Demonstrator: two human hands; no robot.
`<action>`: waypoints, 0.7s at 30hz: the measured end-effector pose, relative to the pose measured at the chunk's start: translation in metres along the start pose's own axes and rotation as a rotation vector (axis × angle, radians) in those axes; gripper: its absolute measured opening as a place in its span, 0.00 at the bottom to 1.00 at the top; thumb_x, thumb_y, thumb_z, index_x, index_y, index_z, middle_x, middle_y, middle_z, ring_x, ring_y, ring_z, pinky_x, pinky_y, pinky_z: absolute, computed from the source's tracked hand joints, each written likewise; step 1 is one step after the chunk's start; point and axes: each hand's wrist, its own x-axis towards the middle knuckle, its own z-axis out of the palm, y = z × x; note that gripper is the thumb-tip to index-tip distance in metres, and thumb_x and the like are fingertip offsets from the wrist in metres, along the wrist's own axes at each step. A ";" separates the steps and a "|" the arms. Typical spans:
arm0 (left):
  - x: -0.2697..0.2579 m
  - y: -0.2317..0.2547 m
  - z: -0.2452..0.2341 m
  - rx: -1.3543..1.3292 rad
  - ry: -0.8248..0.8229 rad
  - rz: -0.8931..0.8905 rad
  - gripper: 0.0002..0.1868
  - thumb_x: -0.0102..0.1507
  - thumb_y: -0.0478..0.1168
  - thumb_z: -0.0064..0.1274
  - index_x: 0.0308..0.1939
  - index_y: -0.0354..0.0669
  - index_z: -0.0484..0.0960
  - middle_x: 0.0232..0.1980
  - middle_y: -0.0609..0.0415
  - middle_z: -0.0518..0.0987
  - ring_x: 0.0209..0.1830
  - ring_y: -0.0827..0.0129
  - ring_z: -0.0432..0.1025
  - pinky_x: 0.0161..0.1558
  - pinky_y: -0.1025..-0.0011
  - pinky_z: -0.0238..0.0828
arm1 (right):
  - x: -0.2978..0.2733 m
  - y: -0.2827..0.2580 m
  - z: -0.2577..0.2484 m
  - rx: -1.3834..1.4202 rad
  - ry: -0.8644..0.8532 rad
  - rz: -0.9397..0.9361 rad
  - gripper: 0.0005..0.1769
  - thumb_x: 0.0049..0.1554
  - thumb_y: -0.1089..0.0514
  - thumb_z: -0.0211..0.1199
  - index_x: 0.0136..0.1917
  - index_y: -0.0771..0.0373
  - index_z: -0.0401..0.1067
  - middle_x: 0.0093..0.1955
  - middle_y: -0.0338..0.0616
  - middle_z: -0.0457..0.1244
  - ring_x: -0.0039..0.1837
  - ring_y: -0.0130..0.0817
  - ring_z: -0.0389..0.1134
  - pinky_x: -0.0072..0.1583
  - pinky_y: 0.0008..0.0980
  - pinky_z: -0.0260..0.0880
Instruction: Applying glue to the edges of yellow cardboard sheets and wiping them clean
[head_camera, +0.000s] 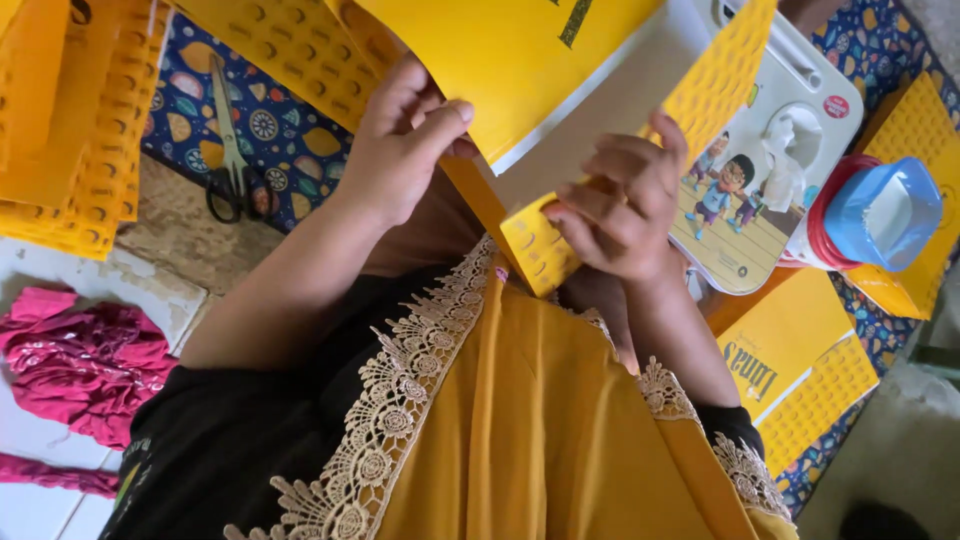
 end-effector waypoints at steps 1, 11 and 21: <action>-0.001 -0.001 0.003 -0.005 -0.005 -0.001 0.12 0.71 0.35 0.47 0.37 0.48 0.59 0.32 0.61 0.57 0.30 0.73 0.63 0.41 0.71 0.86 | -0.001 -0.003 -0.003 -0.006 -0.003 0.003 0.11 0.61 0.50 0.71 0.46 0.58 0.75 0.47 0.49 0.65 0.54 0.51 0.69 0.72 0.63 0.52; -0.016 0.008 0.037 0.337 -0.083 0.376 0.05 0.73 0.36 0.47 0.49 0.37 0.70 0.36 0.54 0.72 0.29 0.73 0.66 0.30 0.78 0.65 | -0.023 -0.009 -0.004 -0.085 0.116 -0.007 0.07 0.58 0.47 0.74 0.47 0.48 0.82 0.44 0.43 0.66 0.53 0.45 0.69 0.76 0.61 0.46; -0.021 0.016 0.045 0.491 -0.132 0.408 0.09 0.73 0.39 0.45 0.51 0.34 0.71 0.42 0.49 0.77 0.37 0.65 0.74 0.37 0.73 0.74 | -0.027 -0.004 -0.008 -0.104 0.093 -0.017 0.05 0.58 0.49 0.75 0.45 0.49 0.82 0.45 0.44 0.66 0.55 0.47 0.69 0.75 0.61 0.45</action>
